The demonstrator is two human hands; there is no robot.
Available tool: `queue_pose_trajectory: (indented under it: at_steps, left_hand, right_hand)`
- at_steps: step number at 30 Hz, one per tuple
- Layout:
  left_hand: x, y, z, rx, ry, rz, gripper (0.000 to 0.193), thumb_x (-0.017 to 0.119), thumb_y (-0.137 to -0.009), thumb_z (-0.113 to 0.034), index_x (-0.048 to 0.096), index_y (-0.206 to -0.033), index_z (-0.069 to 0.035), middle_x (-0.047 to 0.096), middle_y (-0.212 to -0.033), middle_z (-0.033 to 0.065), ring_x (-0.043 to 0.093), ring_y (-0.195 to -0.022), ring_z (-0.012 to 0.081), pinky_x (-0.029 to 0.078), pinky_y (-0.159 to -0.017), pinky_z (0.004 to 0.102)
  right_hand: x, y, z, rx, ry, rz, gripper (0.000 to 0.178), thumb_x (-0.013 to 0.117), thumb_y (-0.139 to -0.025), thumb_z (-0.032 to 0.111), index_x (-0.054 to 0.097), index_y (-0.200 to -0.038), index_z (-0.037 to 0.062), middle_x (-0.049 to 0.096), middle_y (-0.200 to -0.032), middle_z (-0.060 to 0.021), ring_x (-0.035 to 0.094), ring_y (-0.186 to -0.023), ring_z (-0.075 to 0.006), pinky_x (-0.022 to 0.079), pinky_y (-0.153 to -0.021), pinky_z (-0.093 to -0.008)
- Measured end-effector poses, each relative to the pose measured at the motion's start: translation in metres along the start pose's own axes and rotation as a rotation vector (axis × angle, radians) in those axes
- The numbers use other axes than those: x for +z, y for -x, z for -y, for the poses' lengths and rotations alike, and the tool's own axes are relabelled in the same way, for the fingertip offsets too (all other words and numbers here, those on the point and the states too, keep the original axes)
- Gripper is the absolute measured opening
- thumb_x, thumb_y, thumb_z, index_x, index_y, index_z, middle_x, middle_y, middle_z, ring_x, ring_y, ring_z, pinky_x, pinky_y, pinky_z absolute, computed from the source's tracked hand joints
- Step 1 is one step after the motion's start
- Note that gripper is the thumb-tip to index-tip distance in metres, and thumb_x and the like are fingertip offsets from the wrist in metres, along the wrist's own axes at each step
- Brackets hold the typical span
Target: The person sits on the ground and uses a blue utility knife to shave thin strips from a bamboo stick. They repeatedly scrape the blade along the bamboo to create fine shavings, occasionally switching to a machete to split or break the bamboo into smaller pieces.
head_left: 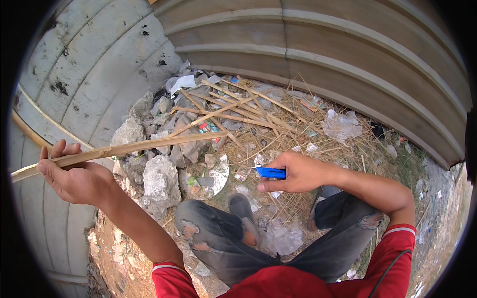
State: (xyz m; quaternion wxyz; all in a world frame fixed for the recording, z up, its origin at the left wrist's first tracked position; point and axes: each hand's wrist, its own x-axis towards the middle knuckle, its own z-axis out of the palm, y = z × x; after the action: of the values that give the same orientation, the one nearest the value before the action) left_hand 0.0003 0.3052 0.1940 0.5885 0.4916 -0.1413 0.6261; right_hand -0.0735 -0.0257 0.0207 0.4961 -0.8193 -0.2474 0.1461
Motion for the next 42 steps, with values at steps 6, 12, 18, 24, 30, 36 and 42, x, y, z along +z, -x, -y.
queue_pose_trajectory:
  at_steps: [6,12,18,24,30,36,42]
  left_hand:
    - [0.007,0.171,0.029,-0.755,0.115,0.504,0.037,0.050,-0.107,-0.032,0.056,-0.122,0.002,0.073,-0.104,0.0176,0.073,-0.103,0.0285,0.062,-0.085,0.0346]
    - [-0.012,0.259,0.027,-0.980,0.413,0.562,0.035,0.047,-0.109,-0.027,0.055,-0.125,0.003,0.061,-0.133,0.0216,0.058,-0.129,0.0319,0.054,-0.103,0.0398]
    - [-0.026,0.271,0.022,-0.819,0.422,1.092,0.056,0.057,-0.103,-0.011,0.034,-0.153,-0.001,0.045,-0.152,0.0221,0.050,-0.137,0.0345,0.049,-0.107,0.0422]
    - [-0.043,0.255,0.031,-1.600,0.570,1.270,0.057,0.045,-0.109,-0.024,0.025,-0.157,-0.001,0.061,-0.134,0.0254,0.067,-0.115,0.0344,0.058,-0.087,0.0347]
    - [-0.051,0.250,0.021,-1.578,0.436,1.467,0.050,0.037,-0.111,-0.030,0.042,-0.149,0.002,0.069,-0.086,0.0133,0.058,-0.050,0.0126,0.044,-0.046,0.0216]
    - [-0.053,0.245,0.021,-1.658,0.516,1.288,0.043,0.041,-0.109,-0.019,0.045,-0.148,0.000,0.049,-0.067,-0.0005,0.034,-0.043,0.0040,0.028,-0.041,0.0203]
    - [-0.047,0.242,0.021,-1.741,0.519,0.990,0.044,0.042,-0.109,-0.018,0.044,-0.149,0.001,0.037,-0.065,-0.0033,0.029,-0.045,0.0026,0.024,-0.042,0.0204]
  right_hand:
    - [-0.002,-0.019,0.003,0.256,-0.276,-0.225,0.052,0.066,-0.097,0.051,0.071,-0.115,0.0030,0.068,-0.074,-0.0063,0.053,-0.055,-0.0089,0.043,-0.054,-0.0282]
    - [-0.008,-0.033,-0.032,0.430,-0.761,-0.317,0.061,0.064,-0.097,0.052,0.062,-0.121,-0.0040,0.071,-0.085,-0.0165,0.036,-0.045,-0.0049,0.030,-0.043,-0.0246]
    - [-0.017,-0.048,-0.050,0.321,-1.012,-0.560,0.032,0.064,-0.101,0.034,0.058,-0.096,0.0034,0.073,-0.099,-0.0149,0.037,-0.044,-0.0028,0.029,-0.039,-0.0211]
    - [-0.048,-0.041,-0.053,0.157,-0.882,-0.775,0.025,0.061,-0.102,0.028,0.053,-0.106,0.0049,0.073,-0.097,-0.0160,0.036,-0.043,-0.0044,0.029,-0.041,-0.0220]
    - [-0.075,-0.024,-0.062,0.085,-0.771,-0.970,0.030,0.062,-0.102,0.030,0.051,-0.111,0.0036,0.073,-0.096,-0.0177,0.035,-0.043,-0.0051,0.028,-0.041,-0.0221]
    - [-0.076,-0.008,-0.045,0.126,-0.448,-0.826,0.040,0.055,-0.103,0.042,0.058,-0.109,0.0028,0.070,-0.074,-0.0108,0.042,-0.047,-0.0073,0.034,-0.047,-0.0262]
    - [-0.031,-0.005,-0.013,0.054,0.368,-0.408,0.056,0.052,-0.102,0.049,0.068,-0.078,0.0017,0.057,-0.057,-0.0192,0.062,-0.058,-0.0289,0.047,-0.059,-0.0421]
